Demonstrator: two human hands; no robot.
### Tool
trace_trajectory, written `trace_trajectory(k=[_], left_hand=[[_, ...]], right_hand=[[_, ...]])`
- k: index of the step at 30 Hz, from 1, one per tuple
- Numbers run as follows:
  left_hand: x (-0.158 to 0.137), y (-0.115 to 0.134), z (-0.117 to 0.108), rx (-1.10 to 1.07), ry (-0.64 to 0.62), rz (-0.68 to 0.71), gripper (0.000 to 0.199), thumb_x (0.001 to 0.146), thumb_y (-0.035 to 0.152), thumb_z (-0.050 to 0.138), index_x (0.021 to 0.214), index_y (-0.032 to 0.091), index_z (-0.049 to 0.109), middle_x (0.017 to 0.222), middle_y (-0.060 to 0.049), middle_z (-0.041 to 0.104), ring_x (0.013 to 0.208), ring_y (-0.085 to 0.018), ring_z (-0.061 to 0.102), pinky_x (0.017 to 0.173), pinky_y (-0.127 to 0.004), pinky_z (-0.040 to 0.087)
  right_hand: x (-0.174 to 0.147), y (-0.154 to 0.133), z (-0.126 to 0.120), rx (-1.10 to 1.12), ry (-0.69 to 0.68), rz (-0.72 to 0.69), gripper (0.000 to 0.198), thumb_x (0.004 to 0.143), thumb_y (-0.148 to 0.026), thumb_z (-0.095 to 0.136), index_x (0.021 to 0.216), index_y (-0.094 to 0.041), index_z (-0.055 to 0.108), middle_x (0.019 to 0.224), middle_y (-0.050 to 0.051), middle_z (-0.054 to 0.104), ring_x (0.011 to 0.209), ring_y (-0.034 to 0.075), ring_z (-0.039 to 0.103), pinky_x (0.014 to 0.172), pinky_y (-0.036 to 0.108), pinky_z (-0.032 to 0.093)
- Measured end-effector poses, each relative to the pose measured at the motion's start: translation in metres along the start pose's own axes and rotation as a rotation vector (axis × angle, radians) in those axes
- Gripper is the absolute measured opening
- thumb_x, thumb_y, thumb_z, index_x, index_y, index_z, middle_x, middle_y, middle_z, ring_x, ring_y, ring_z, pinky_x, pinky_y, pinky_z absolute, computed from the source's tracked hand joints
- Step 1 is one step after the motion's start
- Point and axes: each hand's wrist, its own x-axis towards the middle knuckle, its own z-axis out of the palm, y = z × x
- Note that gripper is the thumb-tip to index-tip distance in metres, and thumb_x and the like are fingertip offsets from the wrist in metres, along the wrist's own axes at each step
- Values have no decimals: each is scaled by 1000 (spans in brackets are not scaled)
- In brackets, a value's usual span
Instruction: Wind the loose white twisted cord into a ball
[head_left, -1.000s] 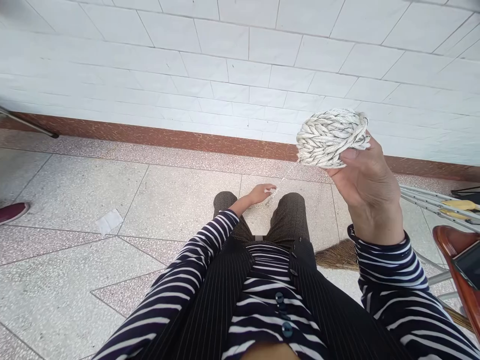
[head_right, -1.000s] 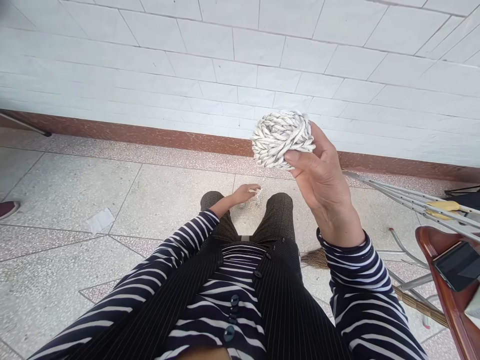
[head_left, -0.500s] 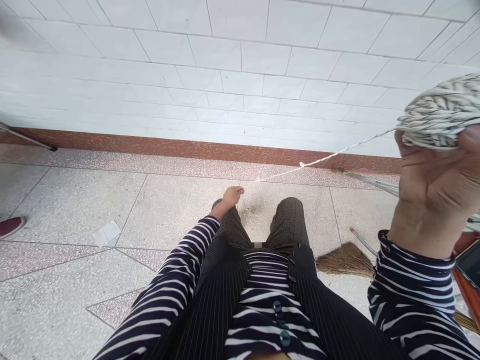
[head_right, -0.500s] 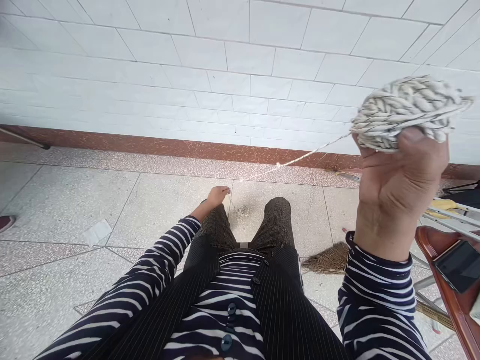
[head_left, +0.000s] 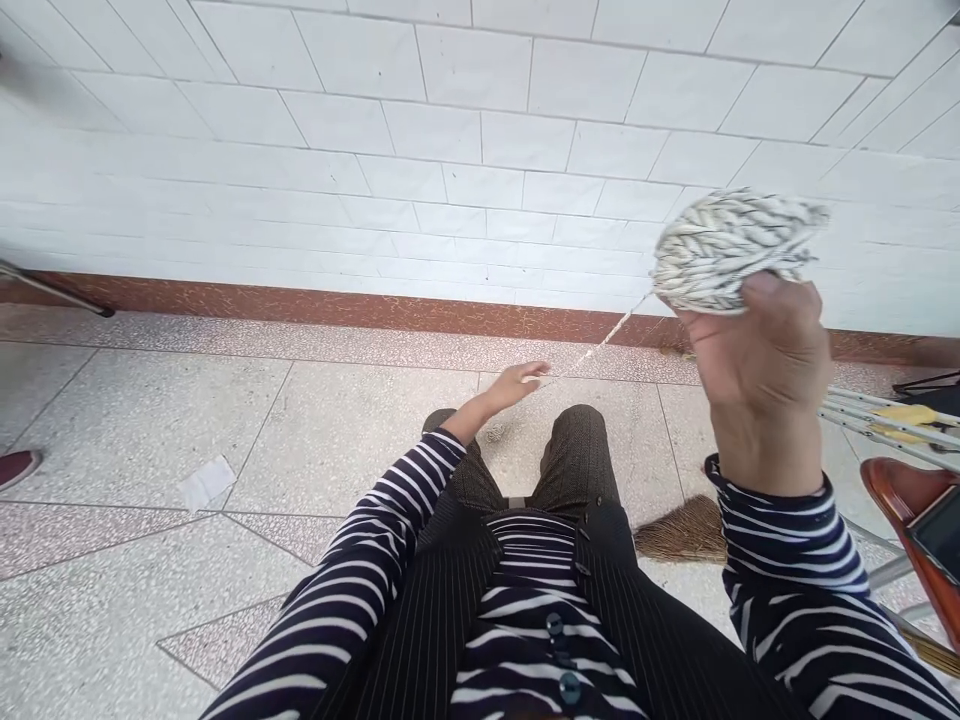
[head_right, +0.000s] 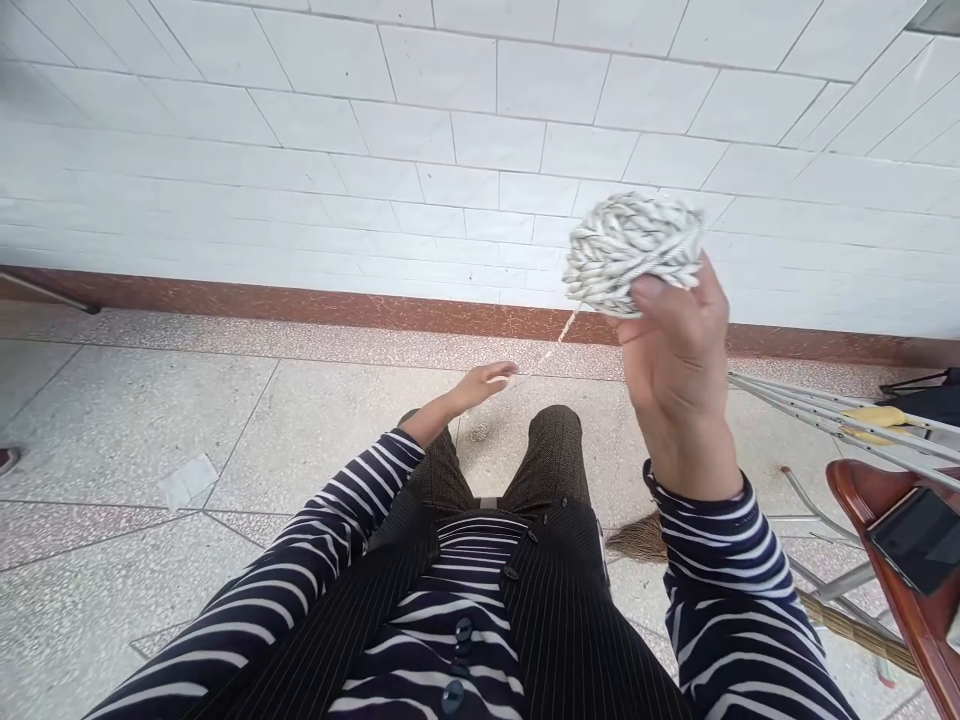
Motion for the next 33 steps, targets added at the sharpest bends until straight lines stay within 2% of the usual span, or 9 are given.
trace_trajectory(k=[4, 8, 13, 15, 18, 24, 28, 30, 33], left_hand=[[1, 39, 40, -246, -132, 173, 41, 88, 40, 72, 121, 17, 74, 121, -11, 75, 117, -25, 69, 106, -39, 48], [-8, 56, 28, -107, 20, 194, 35, 93, 46, 64, 78, 16, 76, 103, -8, 79, 103, -22, 71, 99, -35, 49], [-13, 52, -15, -50, 200, 225, 35, 101, 42, 53, 112, 16, 73, 86, -6, 79, 95, -20, 70, 97, -34, 48], [-11, 45, -27, -58, 209, 237, 40, 101, 42, 54, 126, 14, 67, 80, -6, 78, 90, -20, 71, 95, -35, 49], [-10, 35, -38, -96, 123, 200, 44, 101, 45, 52, 122, 10, 67, 78, -9, 77, 83, -21, 73, 91, -36, 53], [-8, 44, -33, 78, 58, 121, 36, 93, 37, 62, 123, 18, 70, 119, -11, 76, 125, -27, 65, 112, -42, 44], [-1, 73, -15, -50, 10, 266, 53, 89, 40, 70, 137, 18, 63, 134, -14, 70, 128, -27, 63, 111, -41, 44], [3, 81, -2, -70, 14, 316, 51, 87, 42, 74, 131, 17, 67, 132, -13, 71, 127, -27, 63, 111, -41, 44], [3, 77, 16, -98, -13, 282, 35, 92, 47, 67, 96, 13, 75, 105, -12, 77, 105, -24, 71, 102, -39, 48]], right_hand=[[3, 17, 8, 15, -36, 55, 26, 68, -19, 78, 92, -22, 68, 105, 3, 72, 106, 23, 71, 101, 49, 61], [4, 19, -7, -28, 11, 46, 33, 64, -17, 81, 95, -21, 71, 106, 3, 72, 107, 22, 69, 100, 47, 61], [3, 28, -46, -85, 222, -6, 32, 63, -14, 81, 94, -18, 73, 101, 4, 70, 97, 21, 69, 92, 48, 63], [1, 32, -56, -86, 284, -24, 26, 64, -15, 80, 89, -17, 73, 99, 5, 70, 96, 21, 69, 89, 47, 64], [-1, 34, -57, -66, 303, -21, 17, 66, -16, 79, 82, -17, 73, 98, 5, 69, 95, 21, 69, 88, 47, 64], [-1, 26, -25, -109, 91, 58, 38, 58, -18, 85, 96, -21, 76, 105, 4, 71, 100, 24, 69, 97, 52, 61], [2, 33, -2, -158, -78, 112, 46, 61, -26, 89, 105, -27, 75, 113, 3, 71, 109, 25, 68, 97, 50, 61], [4, 37, 6, -186, -124, 123, 49, 64, -34, 91, 109, -29, 73, 114, 2, 72, 112, 25, 67, 99, 50, 61], [6, 39, 10, -214, -142, 115, 52, 65, -41, 91, 111, -29, 72, 114, 1, 72, 115, 25, 67, 103, 51, 60]])
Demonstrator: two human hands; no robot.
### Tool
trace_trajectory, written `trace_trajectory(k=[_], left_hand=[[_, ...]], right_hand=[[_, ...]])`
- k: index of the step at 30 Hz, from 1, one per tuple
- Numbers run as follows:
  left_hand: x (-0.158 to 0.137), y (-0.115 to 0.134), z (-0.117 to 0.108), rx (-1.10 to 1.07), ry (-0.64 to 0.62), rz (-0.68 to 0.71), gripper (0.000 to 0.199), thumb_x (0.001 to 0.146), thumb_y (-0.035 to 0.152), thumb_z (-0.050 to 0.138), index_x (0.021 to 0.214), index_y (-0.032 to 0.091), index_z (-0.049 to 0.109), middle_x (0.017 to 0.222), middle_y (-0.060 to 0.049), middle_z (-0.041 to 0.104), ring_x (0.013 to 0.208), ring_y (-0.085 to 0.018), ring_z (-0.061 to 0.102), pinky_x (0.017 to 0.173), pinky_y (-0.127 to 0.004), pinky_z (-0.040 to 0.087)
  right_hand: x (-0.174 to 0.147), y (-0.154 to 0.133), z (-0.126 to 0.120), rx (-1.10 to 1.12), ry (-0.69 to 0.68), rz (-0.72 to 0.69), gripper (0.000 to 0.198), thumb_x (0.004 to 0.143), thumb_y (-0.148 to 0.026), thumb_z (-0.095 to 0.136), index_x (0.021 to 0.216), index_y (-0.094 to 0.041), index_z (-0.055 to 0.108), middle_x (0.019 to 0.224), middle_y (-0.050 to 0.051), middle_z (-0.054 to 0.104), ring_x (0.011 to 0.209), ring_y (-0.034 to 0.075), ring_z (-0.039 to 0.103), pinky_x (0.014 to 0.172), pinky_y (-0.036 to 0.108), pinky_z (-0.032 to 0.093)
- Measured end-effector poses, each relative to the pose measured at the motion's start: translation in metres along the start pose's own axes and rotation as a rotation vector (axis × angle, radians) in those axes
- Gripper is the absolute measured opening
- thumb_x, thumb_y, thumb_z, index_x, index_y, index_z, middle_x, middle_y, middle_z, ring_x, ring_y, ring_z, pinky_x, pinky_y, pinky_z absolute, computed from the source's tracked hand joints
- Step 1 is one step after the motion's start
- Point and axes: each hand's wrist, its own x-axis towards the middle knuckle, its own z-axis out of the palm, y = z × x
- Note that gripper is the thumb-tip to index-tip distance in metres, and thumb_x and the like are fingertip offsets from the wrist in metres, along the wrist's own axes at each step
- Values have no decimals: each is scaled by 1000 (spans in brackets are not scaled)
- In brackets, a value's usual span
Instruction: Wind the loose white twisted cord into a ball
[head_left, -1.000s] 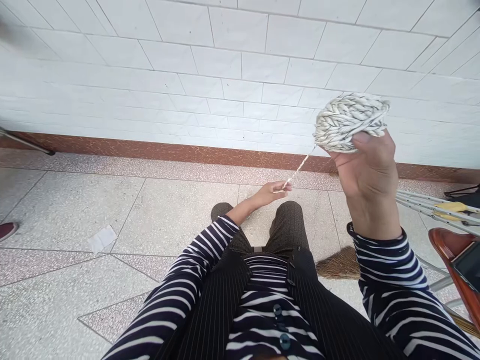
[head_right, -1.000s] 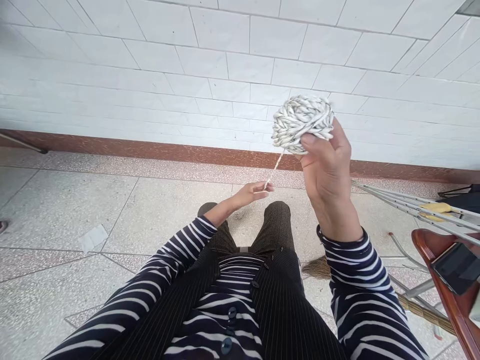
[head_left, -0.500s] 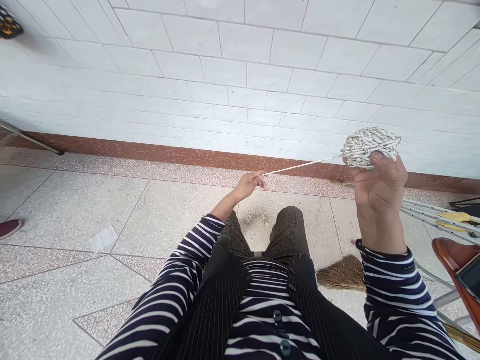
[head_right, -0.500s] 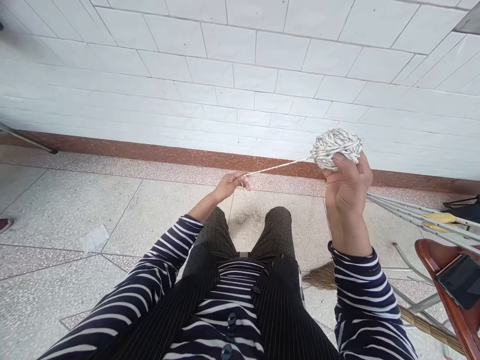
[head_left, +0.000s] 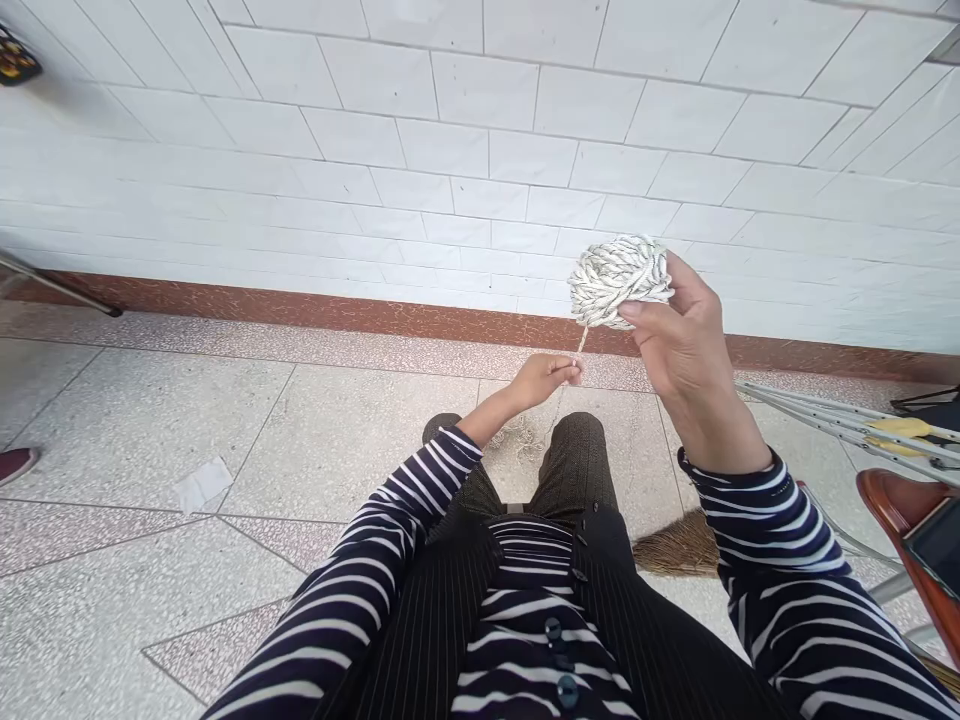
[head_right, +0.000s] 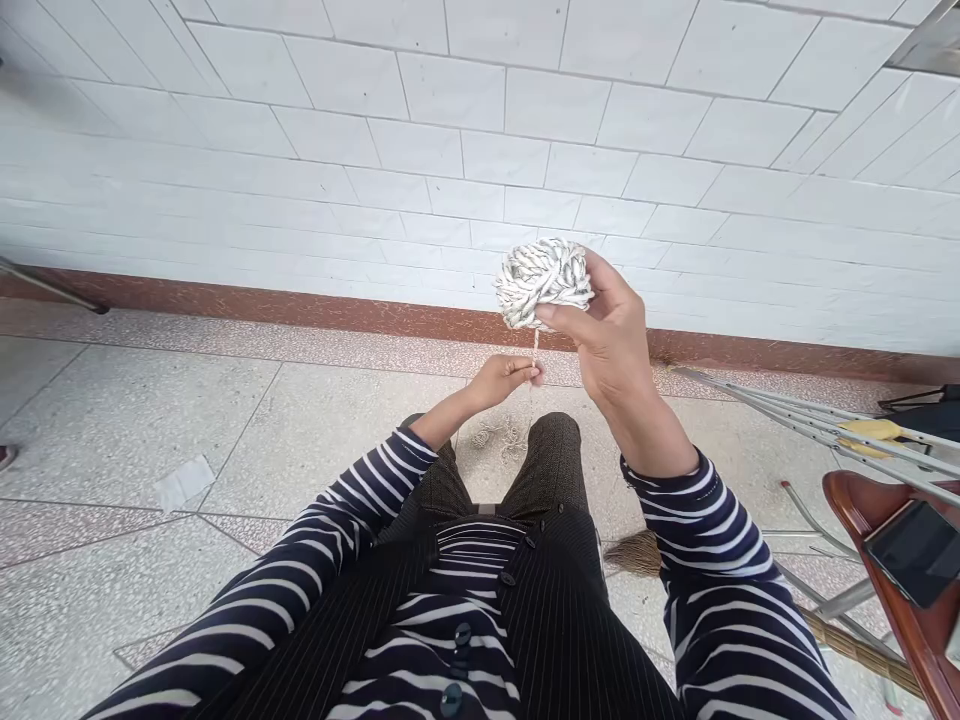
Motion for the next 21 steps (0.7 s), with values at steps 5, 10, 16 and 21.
trace_trajectory(k=[5, 10, 16, 21], left_hand=[[-30, -21, 5, -225, -73, -84, 37, 93, 49, 64, 92, 12, 72, 85, -9, 76, 78, -18, 72, 87, -35, 54], [-60, -33, -25, -79, -153, -130, 33, 96, 43, 59, 91, 14, 73, 91, -10, 78, 91, -21, 72, 95, -36, 53], [-54, -32, -53, 467, 104, -292, 28, 95, 23, 57, 114, 16, 76, 130, -13, 73, 126, -31, 65, 114, -45, 43], [-11, 5, -29, 222, 207, 23, 53, 91, 36, 72, 140, 20, 63, 147, -11, 63, 138, -29, 55, 119, -43, 39]], right_hand=[[3, -1, -20, -14, 88, -43, 40, 69, -33, 86, 107, -32, 73, 111, 1, 70, 110, 25, 68, 98, 51, 62], [9, 10, -47, 35, 207, -65, 25, 72, -28, 81, 96, -29, 71, 110, 2, 68, 112, 25, 68, 95, 51, 63], [-2, 26, -36, 45, 59, 121, 48, 63, -28, 89, 108, -28, 72, 111, 2, 72, 107, 25, 70, 90, 49, 65], [-11, 27, -5, 42, -61, 215, 58, 57, -28, 94, 113, -29, 74, 117, 0, 73, 108, 21, 70, 100, 46, 61]])
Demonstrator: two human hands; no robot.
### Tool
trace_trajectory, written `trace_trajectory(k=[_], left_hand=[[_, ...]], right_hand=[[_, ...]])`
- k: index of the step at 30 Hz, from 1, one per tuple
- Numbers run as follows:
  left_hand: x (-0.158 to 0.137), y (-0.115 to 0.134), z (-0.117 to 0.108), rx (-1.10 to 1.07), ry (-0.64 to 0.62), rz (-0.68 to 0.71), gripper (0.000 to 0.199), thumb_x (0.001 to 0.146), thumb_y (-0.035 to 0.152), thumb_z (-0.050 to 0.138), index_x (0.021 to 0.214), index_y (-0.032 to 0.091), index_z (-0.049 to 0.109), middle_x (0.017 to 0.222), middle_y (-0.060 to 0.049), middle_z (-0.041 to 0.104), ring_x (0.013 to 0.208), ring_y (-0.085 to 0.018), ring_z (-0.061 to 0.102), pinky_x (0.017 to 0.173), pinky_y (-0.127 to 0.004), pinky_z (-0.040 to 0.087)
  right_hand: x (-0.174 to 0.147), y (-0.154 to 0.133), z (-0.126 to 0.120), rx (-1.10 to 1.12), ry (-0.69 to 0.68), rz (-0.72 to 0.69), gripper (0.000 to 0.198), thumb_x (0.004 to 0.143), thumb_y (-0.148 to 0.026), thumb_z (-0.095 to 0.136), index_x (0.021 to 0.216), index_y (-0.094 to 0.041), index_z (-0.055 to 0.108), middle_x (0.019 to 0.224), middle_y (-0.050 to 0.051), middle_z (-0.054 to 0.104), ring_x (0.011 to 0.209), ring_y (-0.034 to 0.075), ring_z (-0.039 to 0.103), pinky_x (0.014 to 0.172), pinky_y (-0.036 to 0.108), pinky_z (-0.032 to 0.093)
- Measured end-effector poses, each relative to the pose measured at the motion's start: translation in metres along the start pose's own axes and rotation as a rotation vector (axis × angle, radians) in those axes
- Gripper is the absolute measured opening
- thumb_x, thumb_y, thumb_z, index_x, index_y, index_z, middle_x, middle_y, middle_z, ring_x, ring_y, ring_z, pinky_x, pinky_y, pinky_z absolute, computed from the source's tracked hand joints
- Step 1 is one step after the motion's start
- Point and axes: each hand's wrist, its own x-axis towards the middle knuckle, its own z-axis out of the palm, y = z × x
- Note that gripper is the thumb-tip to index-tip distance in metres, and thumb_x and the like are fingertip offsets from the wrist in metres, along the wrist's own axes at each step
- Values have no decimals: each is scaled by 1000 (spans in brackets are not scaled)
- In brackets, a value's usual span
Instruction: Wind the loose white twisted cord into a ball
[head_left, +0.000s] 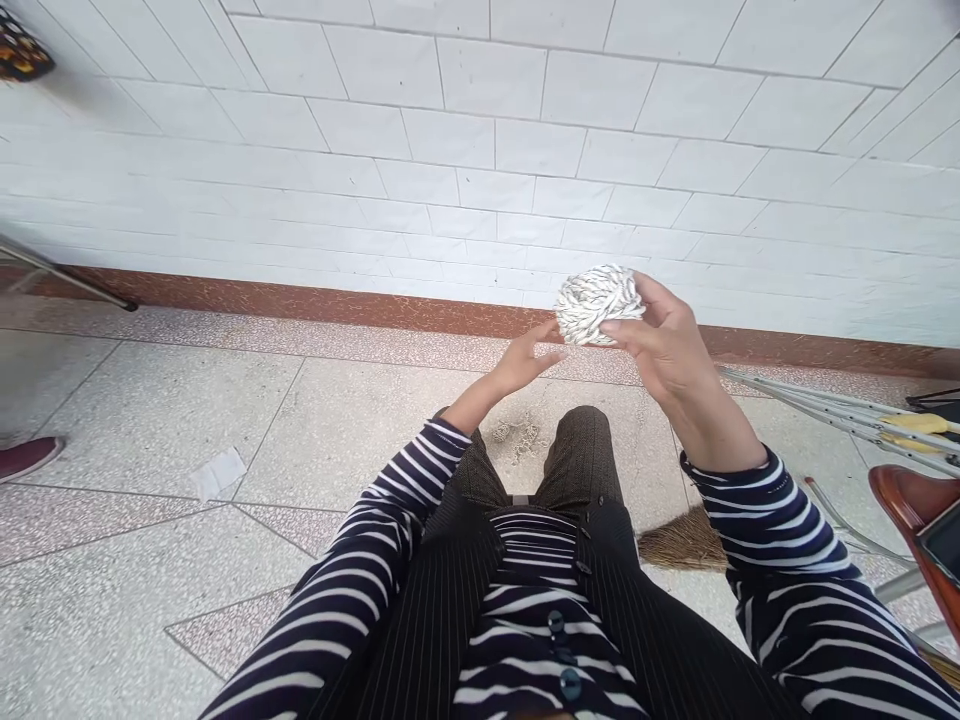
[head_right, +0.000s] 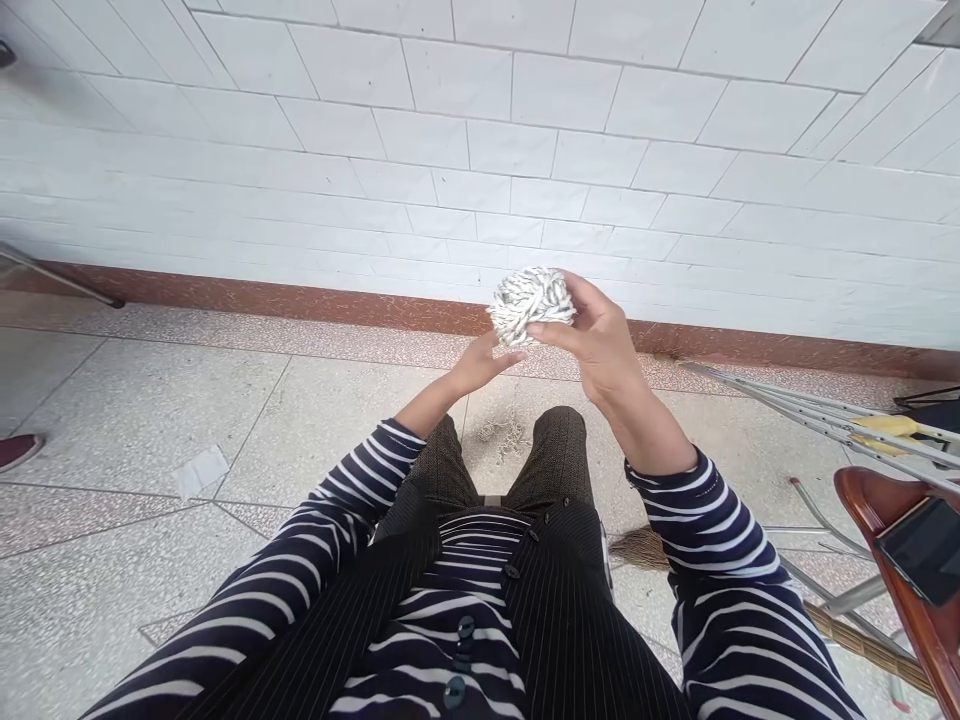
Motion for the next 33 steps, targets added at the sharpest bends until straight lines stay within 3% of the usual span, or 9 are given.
trace_trajectory(k=[4, 8, 11, 14, 18, 23, 26, 30, 33], left_hand=[[4, 16, 26, -300, -63, 37, 39, 96, 49, 64, 100, 12, 76, 110, -12, 78, 108, -23, 69, 104, -38, 49], [-36, -2, 31, -327, -209, -128, 40, 96, 46, 62, 75, 13, 72, 80, -8, 76, 82, -17, 68, 87, -31, 51], [-73, -4, 19, -269, -380, -258, 32, 95, 41, 61, 81, 14, 71, 68, -3, 71, 72, -15, 64, 79, -28, 49], [-94, 13, 0, -183, -481, -281, 30, 98, 40, 57, 87, 16, 71, 65, 0, 68, 70, -14, 63, 76, -25, 47], [-100, 31, -20, -86, -527, -251, 37, 102, 43, 50, 85, 17, 71, 68, -1, 70, 70, -13, 63, 76, -25, 46], [-100, 24, -28, -135, -545, -268, 39, 102, 46, 51, 90, 17, 74, 65, -2, 71, 70, -14, 66, 78, -26, 49], [-92, 36, -33, -190, -550, -260, 38, 100, 46, 55, 84, 17, 75, 67, -3, 73, 71, -15, 68, 81, -27, 51], [-61, 60, -48, -143, -440, -176, 38, 98, 45, 58, 78, 17, 74, 68, -3, 73, 72, -14, 68, 81, -28, 51], [-36, 54, -58, -9, -273, -110, 41, 98, 41, 58, 70, 16, 73, 68, -3, 72, 73, -14, 67, 82, -27, 50]], right_hand=[[4, -3, 1, -83, -22, -8, 63, 53, -28, 96, 112, -29, 76, 112, 0, 74, 103, 21, 69, 95, 43, 61], [11, 5, -31, -332, 98, -120, 66, 53, -33, 95, 115, -28, 74, 117, 3, 71, 105, 24, 68, 95, 47, 60], [13, 28, -62, -570, 254, -153, 71, 53, -37, 94, 120, -27, 72, 127, 6, 65, 110, 29, 66, 94, 53, 59], [13, 61, -79, -752, 248, -117, 69, 58, -40, 91, 122, -24, 70, 127, 9, 64, 115, 32, 64, 99, 58, 56], [11, 93, -85, -870, 289, -148, 68, 60, -38, 89, 123, -24, 68, 126, 10, 64, 118, 33, 62, 104, 57, 54], [14, 91, -89, -857, 386, -316, 63, 65, -35, 85, 124, -27, 66, 129, 11, 58, 124, 35, 57, 109, 62, 51], [9, 93, -86, -895, 323, -244, 64, 66, -29, 83, 127, -27, 65, 137, 13, 53, 134, 38, 50, 115, 64, 45], [-14, 118, -73, -696, 57, 121, 70, 62, -28, 84, 129, -25, 64, 155, 14, 40, 151, 43, 27, 124, 69, 28], [-43, 133, -62, -521, -178, 249, 68, 54, -28, 89, 120, -26, 70, 144, 12, 55, 140, 42, 46, 117, 66, 40]])
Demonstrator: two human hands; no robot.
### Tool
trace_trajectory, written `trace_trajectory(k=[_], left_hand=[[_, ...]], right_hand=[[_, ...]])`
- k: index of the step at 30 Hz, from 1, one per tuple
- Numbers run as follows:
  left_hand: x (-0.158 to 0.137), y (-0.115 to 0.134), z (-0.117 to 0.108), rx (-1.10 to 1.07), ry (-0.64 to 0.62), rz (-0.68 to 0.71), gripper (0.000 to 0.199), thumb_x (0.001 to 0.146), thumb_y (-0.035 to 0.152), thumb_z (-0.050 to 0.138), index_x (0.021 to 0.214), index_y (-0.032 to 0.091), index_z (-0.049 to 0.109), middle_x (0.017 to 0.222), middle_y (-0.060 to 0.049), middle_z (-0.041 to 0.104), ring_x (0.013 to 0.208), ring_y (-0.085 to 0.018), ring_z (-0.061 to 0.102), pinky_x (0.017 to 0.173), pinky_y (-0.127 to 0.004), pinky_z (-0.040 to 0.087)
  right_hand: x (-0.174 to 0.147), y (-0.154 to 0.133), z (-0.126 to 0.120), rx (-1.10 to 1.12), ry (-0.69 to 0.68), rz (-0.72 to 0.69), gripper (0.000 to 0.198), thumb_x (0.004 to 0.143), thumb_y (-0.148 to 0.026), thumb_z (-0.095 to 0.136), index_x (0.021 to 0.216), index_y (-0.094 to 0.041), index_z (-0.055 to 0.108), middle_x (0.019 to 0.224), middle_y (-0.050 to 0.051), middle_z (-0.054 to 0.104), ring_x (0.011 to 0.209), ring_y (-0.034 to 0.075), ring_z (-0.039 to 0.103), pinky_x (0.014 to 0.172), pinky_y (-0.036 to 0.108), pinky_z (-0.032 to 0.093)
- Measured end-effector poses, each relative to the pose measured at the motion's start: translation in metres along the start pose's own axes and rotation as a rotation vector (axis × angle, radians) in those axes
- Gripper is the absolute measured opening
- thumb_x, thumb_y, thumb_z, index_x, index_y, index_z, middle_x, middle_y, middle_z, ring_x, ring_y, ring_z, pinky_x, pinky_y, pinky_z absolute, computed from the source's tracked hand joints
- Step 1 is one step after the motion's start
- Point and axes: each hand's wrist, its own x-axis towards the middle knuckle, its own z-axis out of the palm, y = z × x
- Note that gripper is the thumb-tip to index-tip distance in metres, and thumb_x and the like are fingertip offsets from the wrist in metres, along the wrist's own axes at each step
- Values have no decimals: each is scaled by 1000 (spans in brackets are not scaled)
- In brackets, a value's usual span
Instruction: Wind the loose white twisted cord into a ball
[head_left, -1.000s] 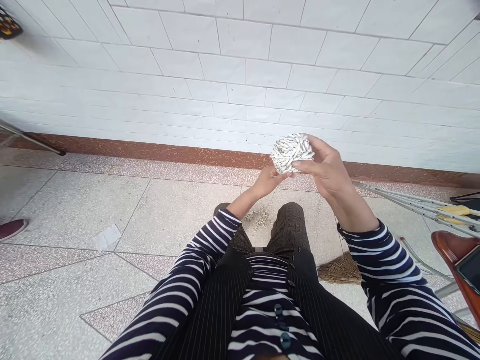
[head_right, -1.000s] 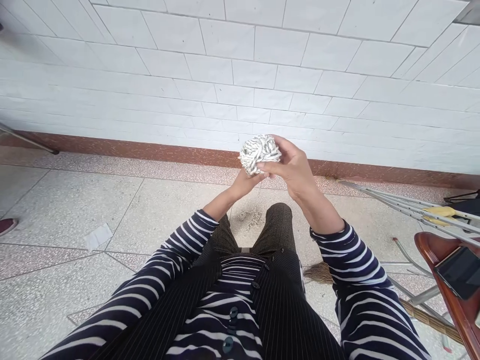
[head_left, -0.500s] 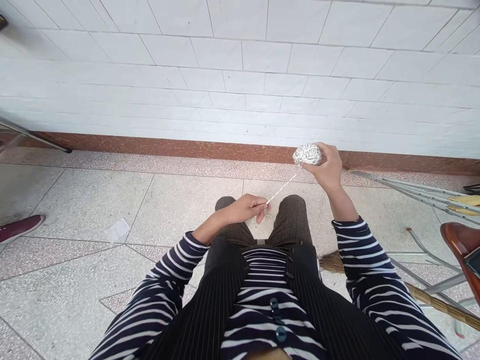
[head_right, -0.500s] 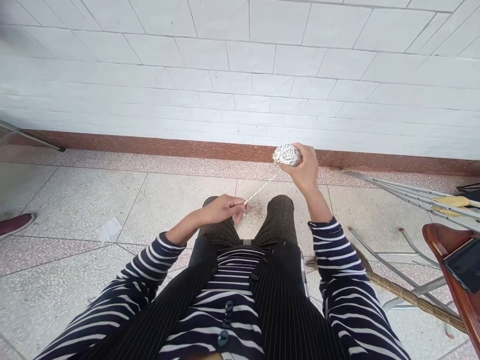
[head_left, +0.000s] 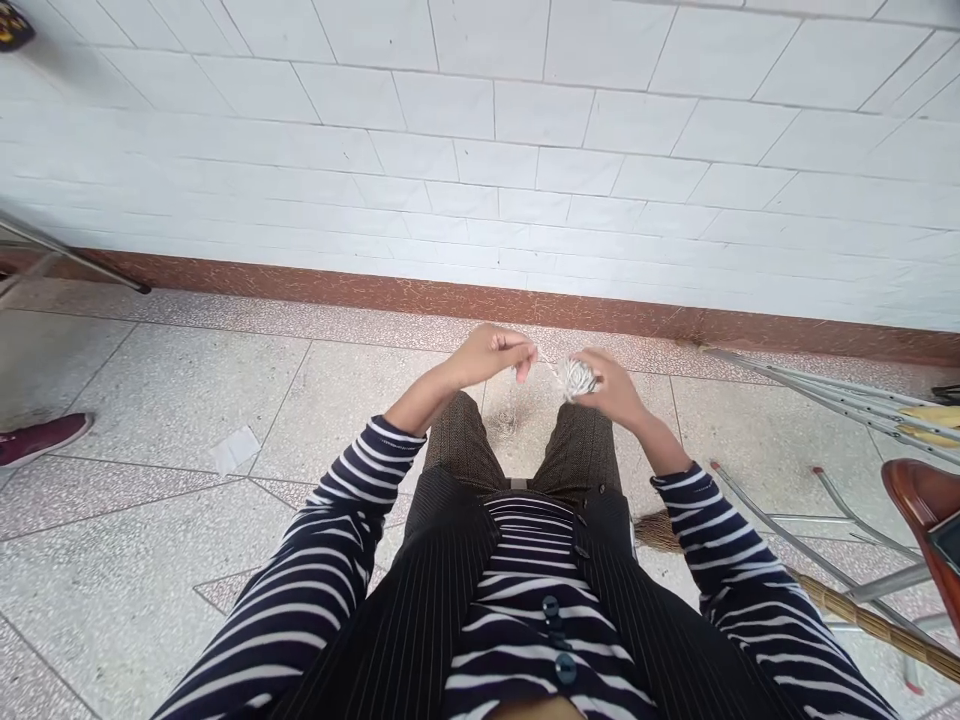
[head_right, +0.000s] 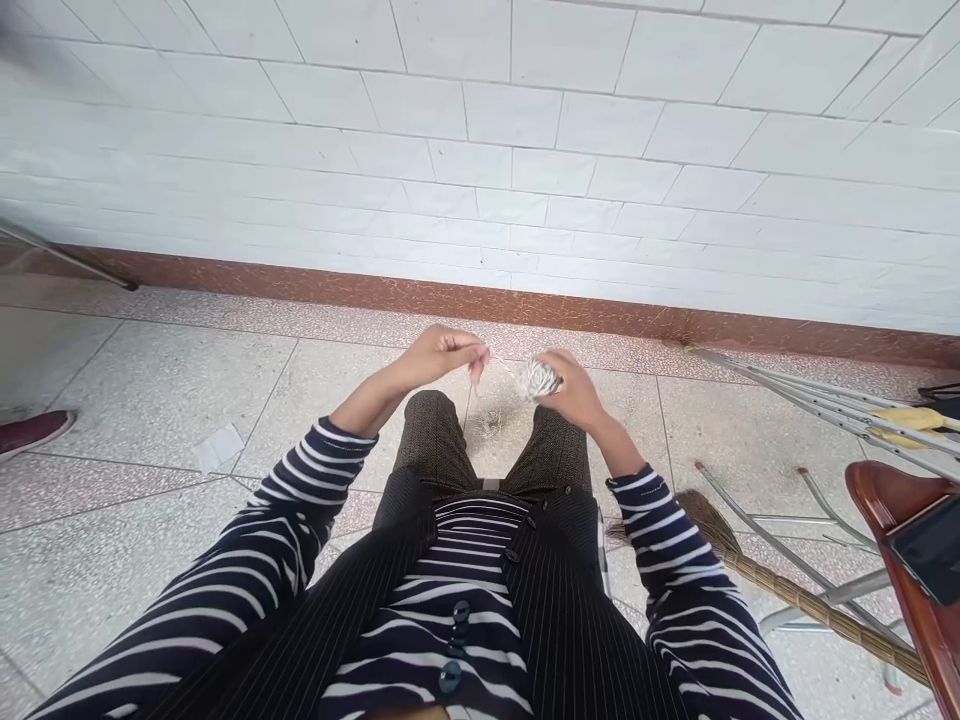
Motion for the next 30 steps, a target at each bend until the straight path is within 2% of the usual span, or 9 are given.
trace_trajectory(k=[3, 6, 11, 15, 20, 23, 25, 27, 30], left_hand=[[15, -23, -4, 94, 75, 14, 42, 98, 39, 57, 68, 15, 72, 71, -4, 73, 73, -13, 65, 81, -26, 48], [22, -48, 13, 60, -9, 30, 38, 96, 43, 61, 73, 15, 75, 77, -3, 75, 76, -14, 66, 81, -26, 48], [24, -75, 49, -122, -65, 18, 42, 94, 52, 63, 80, 15, 77, 88, -4, 78, 89, -18, 70, 88, -28, 49], [18, -90, 57, -195, -80, -56, 41, 92, 51, 66, 79, 15, 77, 85, -6, 77, 87, -17, 69, 90, -29, 48], [1, -87, 58, -276, -137, -116, 41, 90, 52, 69, 79, 14, 77, 86, -7, 77, 88, -17, 69, 92, -30, 48], [-6, -70, 57, -316, -206, -87, 42, 92, 54, 68, 80, 14, 77, 87, -8, 77, 88, -17, 69, 91, -30, 49], [-6, -58, 54, -344, -224, -59, 42, 93, 53, 67, 79, 14, 77, 84, -7, 76, 86, -17, 69, 91, -30, 49], [-3, -49, 48, -368, -226, -50, 42, 92, 52, 68, 78, 13, 76, 79, -7, 75, 80, -16, 69, 86, -30, 51], [4, -47, 33, -364, -173, -53, 41, 90, 51, 70, 76, 12, 75, 73, -6, 72, 70, -15, 67, 77, -29, 52]], right_hand=[[-24, 0, 10, 187, -187, 12, 73, 56, -41, 91, 123, -25, 69, 131, 11, 67, 120, 34, 65, 104, 54, 54], [-38, -12, 7, 341, -231, 14, 84, 55, -55, 92, 128, -25, 65, 127, 10, 70, 119, 32, 67, 104, 49, 55], [-32, -42, -11, 641, -163, -20, 89, 53, -36, 97, 135, -36, 62, 146, 6, 59, 132, 32, 60, 104, 48, 57], [-18, -63, -27, 720, 12, -96, 69, 57, -36, 93, 122, -34, 67, 141, 4, 63, 133, 32, 58, 104, 53, 58], [13, -66, -41, 495, 256, -133, 61, 68, -42, 87, 122, -28, 61, 127, 7, 65, 115, 29, 65, 94, 56, 62], [31, -55, -38, 108, 496, -165, 73, 64, -45, 87, 128, -24, 57, 126, 10, 60, 113, 29, 63, 97, 56, 59], [36, -46, -31, -231, 576, -171, 76, 62, -43, 86, 129, -22, 58, 131, 13, 54, 120, 33, 58, 100, 55, 56], [36, -38, -21, -426, 487, -110, 74, 63, -40, 84, 131, -23, 59, 140, 15, 47, 130, 38, 50, 100, 55, 55], [28, -25, -10, -273, 185, 53, 80, 58, -33, 85, 134, -25, 60, 149, 15, 39, 141, 43, 37, 104, 56, 50]])
